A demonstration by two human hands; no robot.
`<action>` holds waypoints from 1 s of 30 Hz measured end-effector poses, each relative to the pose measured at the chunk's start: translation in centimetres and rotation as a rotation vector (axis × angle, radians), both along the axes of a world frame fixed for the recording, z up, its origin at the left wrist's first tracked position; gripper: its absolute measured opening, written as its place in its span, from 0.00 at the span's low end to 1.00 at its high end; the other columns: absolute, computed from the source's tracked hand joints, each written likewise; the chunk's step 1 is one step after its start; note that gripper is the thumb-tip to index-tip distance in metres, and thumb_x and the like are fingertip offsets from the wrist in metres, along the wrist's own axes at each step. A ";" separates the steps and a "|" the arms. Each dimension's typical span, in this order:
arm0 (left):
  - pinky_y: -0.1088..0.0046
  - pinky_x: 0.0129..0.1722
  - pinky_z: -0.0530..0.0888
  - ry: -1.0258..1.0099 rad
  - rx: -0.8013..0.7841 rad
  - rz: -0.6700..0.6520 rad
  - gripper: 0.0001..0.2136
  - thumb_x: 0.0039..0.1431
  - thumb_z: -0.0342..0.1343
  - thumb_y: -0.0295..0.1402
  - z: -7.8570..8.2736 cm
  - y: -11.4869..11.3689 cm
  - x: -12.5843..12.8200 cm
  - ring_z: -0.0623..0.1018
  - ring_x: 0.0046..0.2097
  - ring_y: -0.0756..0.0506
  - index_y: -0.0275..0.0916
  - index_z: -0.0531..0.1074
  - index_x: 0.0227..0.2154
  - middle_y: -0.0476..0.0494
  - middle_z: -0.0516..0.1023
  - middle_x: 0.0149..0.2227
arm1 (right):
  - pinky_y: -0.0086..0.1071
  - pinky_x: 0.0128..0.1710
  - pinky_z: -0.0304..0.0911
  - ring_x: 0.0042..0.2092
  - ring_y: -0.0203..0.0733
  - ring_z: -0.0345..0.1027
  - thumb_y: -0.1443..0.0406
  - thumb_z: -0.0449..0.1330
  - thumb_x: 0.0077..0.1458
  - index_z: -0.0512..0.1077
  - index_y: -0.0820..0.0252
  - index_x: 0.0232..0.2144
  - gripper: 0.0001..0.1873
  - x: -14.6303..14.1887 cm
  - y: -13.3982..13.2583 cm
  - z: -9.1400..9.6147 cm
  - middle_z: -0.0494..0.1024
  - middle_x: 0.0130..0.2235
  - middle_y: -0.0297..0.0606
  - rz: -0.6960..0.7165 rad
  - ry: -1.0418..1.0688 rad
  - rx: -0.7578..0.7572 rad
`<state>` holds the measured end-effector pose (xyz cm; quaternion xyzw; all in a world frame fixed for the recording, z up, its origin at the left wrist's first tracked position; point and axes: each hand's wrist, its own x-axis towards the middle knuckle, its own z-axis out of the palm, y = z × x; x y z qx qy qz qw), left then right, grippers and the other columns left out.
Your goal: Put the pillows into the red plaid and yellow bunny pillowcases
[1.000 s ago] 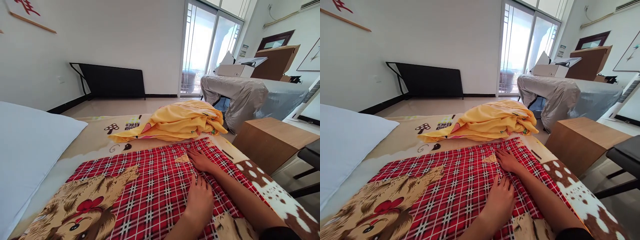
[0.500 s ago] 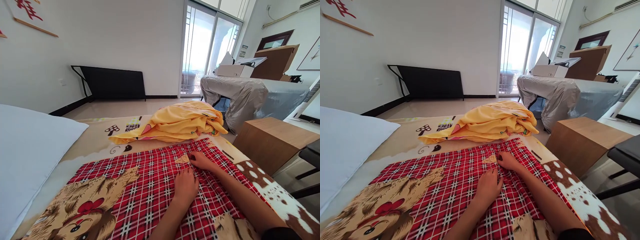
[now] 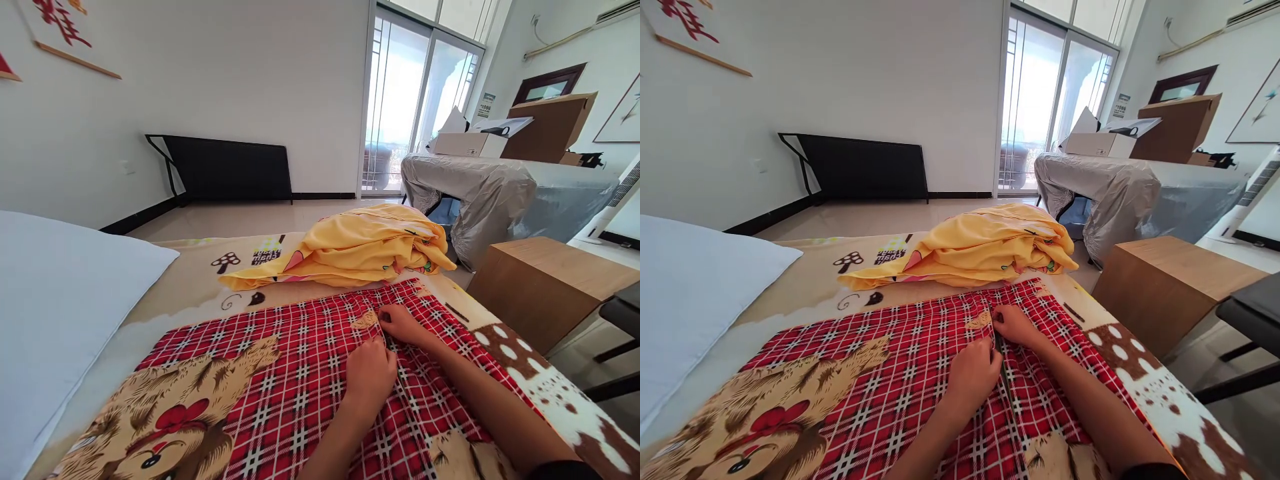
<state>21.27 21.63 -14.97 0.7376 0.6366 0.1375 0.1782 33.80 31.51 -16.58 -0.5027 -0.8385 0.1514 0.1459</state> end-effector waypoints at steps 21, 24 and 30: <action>0.68 0.31 0.70 -0.005 -0.009 0.041 0.15 0.59 0.40 0.32 1.0 -0.3 0.1 0.78 0.36 0.41 0.34 0.72 0.36 0.37 0.77 0.35 | 0.28 0.24 0.44 0.22 0.31 0.50 0.66 0.54 0.45 0.65 0.63 0.15 0.11 1.2 0.1 1.3 0.61 0.17 0.31 0.077 -0.108 -0.056; 0.68 0.31 0.71 -0.017 0.000 0.039 0.15 0.59 0.40 0.33 0.9 -0.4 0.1 0.78 0.36 0.41 0.34 0.72 0.36 0.38 0.76 0.34 | 0.26 0.23 0.48 0.23 0.31 0.53 0.66 0.52 0.49 0.67 0.63 0.18 0.12 1.2 0.1 1.5 0.63 0.18 0.30 0.184 -0.066 -0.113; 0.65 0.35 0.72 -0.032 0.028 0.049 0.16 0.59 0.40 0.32 0.8 -0.3 0.1 0.77 0.38 0.41 0.33 0.71 0.39 0.37 0.76 0.37 | 0.32 0.45 0.61 0.44 0.42 0.68 0.66 0.51 0.53 0.74 0.63 0.41 0.16 1.8 0.8 1.0 0.77 0.42 0.39 0.279 -0.018 -0.081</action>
